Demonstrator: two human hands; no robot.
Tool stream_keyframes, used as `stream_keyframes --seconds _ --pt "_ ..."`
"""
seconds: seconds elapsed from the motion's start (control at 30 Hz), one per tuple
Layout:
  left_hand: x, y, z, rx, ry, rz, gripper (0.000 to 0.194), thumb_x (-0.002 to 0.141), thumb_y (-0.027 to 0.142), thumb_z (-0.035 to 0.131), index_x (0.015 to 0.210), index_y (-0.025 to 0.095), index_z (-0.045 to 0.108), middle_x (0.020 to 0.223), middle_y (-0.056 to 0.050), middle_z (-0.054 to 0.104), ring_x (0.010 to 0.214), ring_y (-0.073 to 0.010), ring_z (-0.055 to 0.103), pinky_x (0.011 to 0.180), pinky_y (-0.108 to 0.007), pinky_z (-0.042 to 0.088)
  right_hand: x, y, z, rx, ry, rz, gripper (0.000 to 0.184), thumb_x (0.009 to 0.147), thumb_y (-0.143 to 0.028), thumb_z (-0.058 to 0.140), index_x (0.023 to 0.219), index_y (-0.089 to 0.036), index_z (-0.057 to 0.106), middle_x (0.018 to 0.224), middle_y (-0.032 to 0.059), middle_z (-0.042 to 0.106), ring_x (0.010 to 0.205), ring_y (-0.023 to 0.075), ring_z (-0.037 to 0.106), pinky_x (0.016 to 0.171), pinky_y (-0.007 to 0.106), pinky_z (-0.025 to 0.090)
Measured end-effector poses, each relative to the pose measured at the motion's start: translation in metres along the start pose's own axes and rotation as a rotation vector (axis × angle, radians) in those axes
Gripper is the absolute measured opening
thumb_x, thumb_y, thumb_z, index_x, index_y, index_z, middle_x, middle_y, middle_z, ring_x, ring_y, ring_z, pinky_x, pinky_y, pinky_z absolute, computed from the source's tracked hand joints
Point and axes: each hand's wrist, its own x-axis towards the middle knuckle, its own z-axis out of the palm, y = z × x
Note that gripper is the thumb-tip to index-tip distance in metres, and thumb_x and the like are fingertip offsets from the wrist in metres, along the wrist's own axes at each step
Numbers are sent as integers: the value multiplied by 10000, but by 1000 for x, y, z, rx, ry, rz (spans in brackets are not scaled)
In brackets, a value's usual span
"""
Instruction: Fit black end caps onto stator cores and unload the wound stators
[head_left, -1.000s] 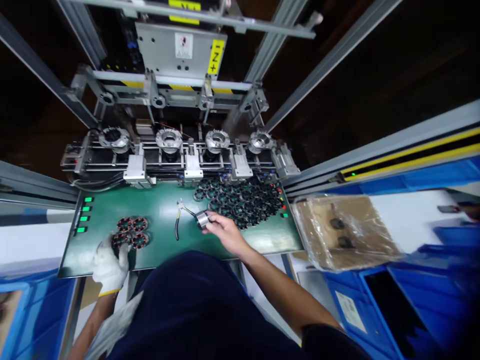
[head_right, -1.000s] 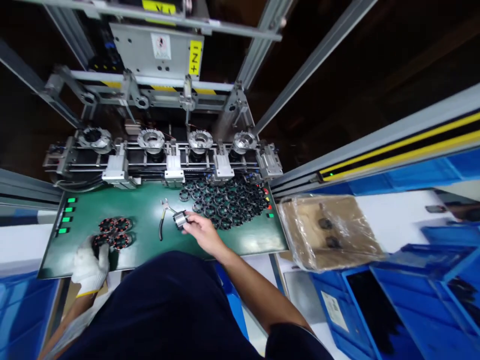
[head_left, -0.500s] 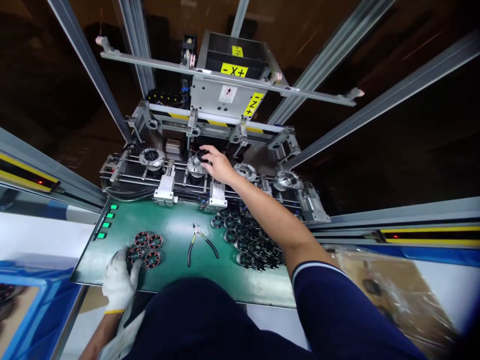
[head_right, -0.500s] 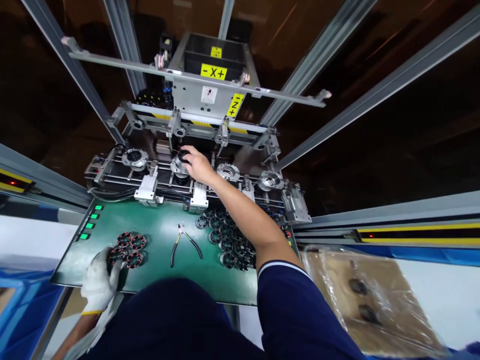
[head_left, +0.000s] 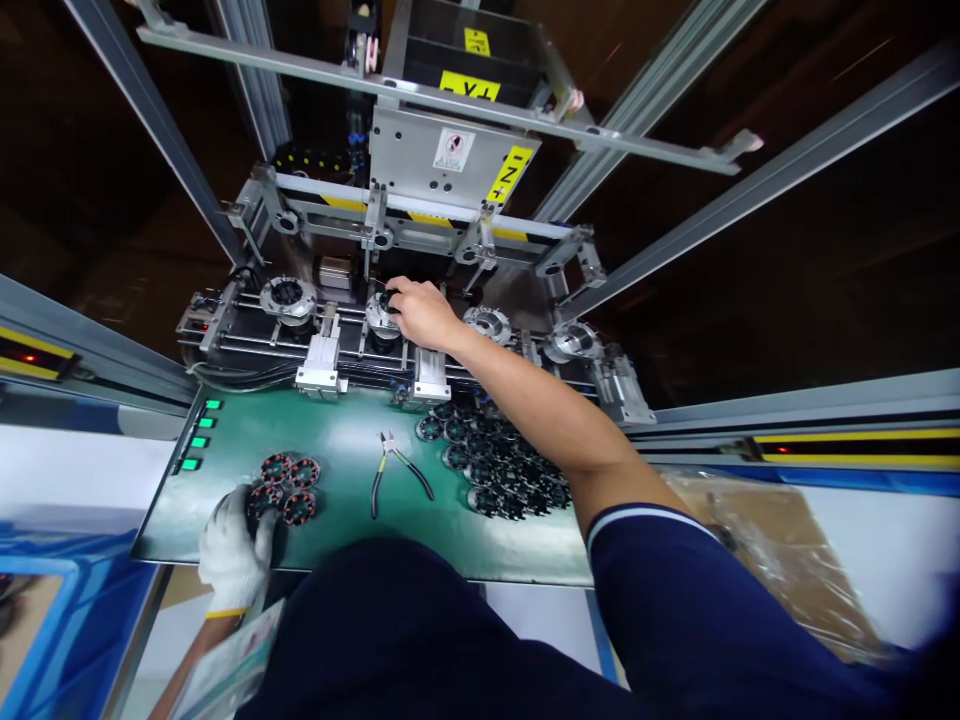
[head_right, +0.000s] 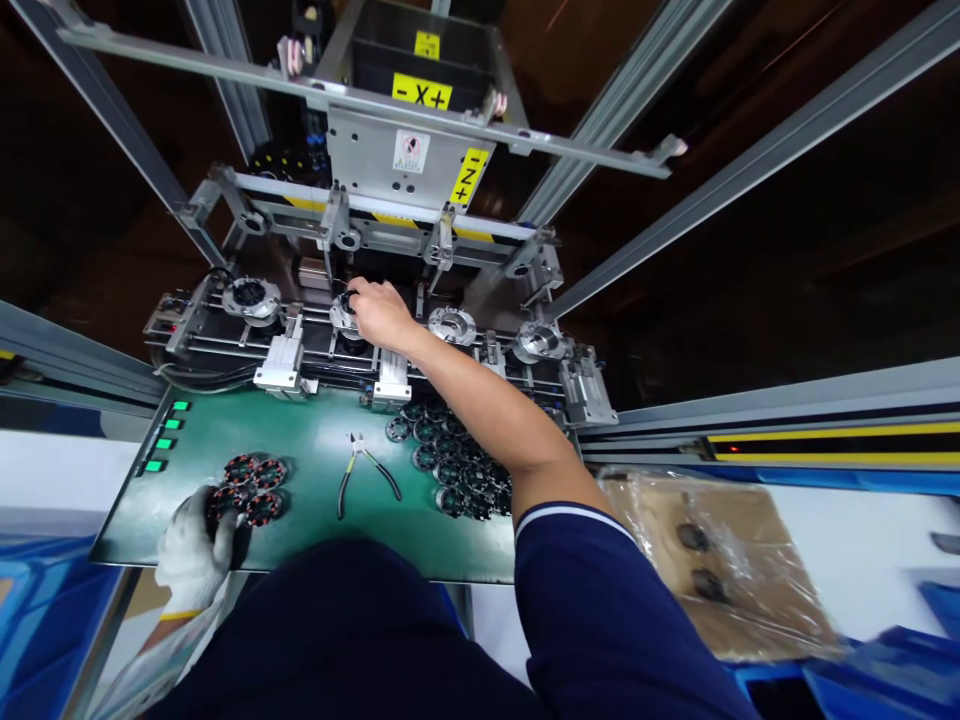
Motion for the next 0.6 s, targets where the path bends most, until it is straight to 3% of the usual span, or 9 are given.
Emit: stream_keyframes --seconds 0.13,0.27,0.5,0.6 --pt "1 1 -2 17 -16 3 630 971 530 449 1385 59 519 1246 -237 656 1116 -364 639 891 -461 513 -3 4 -4 31 -35 -50 210 880 -184 600 1035 -137 734 1470 115 561 1335 325 520 1076 518 448" --pt "2 3 -3 -12 18 32 624 969 521 450 1372 50 527 1230 -241 661 1120 -368 638 910 -474 521 -22 7 4 19 7 -116 441 861 -77 500 1273 -113 653 1611 140 402 1536 327 274 1148 577 378" --pt "4 2 -4 -30 -38 -10 659 960 527 463 1402 41 506 1249 -257 645 1146 -379 617 972 -492 505 -29 -3 22 59 1 -25 451 906 -91 516 1346 -80 610 1565 190 458 1543 292 288 1209 565 307" --pt "5 3 -6 -26 -54 -42 701 953 547 444 1424 31 489 1281 -257 627 1183 -381 594 1008 -479 481 -59 -17 19 158 107 -29 504 935 -90 438 1427 -112 547 1594 148 430 1542 264 296 1223 562 309"
